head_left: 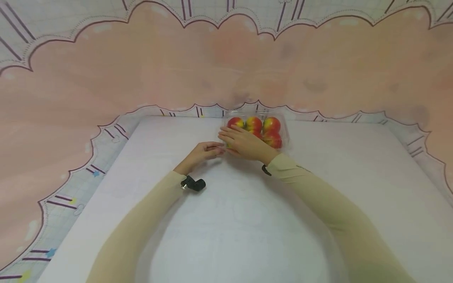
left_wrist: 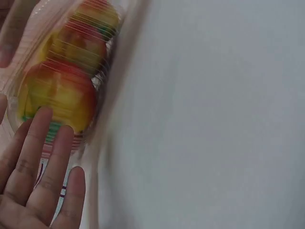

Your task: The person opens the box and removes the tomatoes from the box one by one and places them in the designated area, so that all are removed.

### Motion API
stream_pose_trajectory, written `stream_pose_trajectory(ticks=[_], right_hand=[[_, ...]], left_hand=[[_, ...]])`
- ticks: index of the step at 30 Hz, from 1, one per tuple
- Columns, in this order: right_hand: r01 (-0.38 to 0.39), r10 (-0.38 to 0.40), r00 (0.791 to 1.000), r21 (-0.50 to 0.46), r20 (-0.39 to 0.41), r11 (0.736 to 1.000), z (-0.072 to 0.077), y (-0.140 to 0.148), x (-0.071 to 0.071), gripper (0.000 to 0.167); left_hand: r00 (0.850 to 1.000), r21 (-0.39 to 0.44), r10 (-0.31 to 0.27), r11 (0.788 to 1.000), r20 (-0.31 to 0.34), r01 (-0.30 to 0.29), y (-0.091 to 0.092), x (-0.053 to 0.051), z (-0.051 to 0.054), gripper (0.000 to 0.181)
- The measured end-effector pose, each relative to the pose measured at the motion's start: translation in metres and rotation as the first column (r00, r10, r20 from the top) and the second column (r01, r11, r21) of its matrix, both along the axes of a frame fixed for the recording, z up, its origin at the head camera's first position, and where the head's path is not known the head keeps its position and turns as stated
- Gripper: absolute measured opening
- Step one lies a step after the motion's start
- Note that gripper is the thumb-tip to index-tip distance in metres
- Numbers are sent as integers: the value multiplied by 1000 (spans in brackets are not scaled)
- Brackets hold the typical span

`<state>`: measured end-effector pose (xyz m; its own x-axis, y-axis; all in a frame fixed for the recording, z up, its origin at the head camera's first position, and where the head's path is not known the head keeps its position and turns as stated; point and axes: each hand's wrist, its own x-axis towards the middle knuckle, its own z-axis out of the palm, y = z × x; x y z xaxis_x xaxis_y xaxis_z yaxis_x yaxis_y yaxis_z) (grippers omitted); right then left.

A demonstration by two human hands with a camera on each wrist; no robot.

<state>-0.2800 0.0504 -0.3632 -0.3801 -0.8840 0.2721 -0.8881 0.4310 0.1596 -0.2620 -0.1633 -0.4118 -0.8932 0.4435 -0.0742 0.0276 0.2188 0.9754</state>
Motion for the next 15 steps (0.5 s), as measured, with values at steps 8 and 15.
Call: stream_pose_trajectory(ticks=[8, 15], right_hand=[[-22, 27, 996, -54, 90, 998, -3, -6, -4, 38], [-44, 56, 991, -94, 124, 995, -8, -10, -6, 28]], left_hand=[[987, 139, 53, 987, 150, -74, 5, 3, -1, 41], [975, 187, 107, 972, 196, -144, 10, 4, 0, 39]])
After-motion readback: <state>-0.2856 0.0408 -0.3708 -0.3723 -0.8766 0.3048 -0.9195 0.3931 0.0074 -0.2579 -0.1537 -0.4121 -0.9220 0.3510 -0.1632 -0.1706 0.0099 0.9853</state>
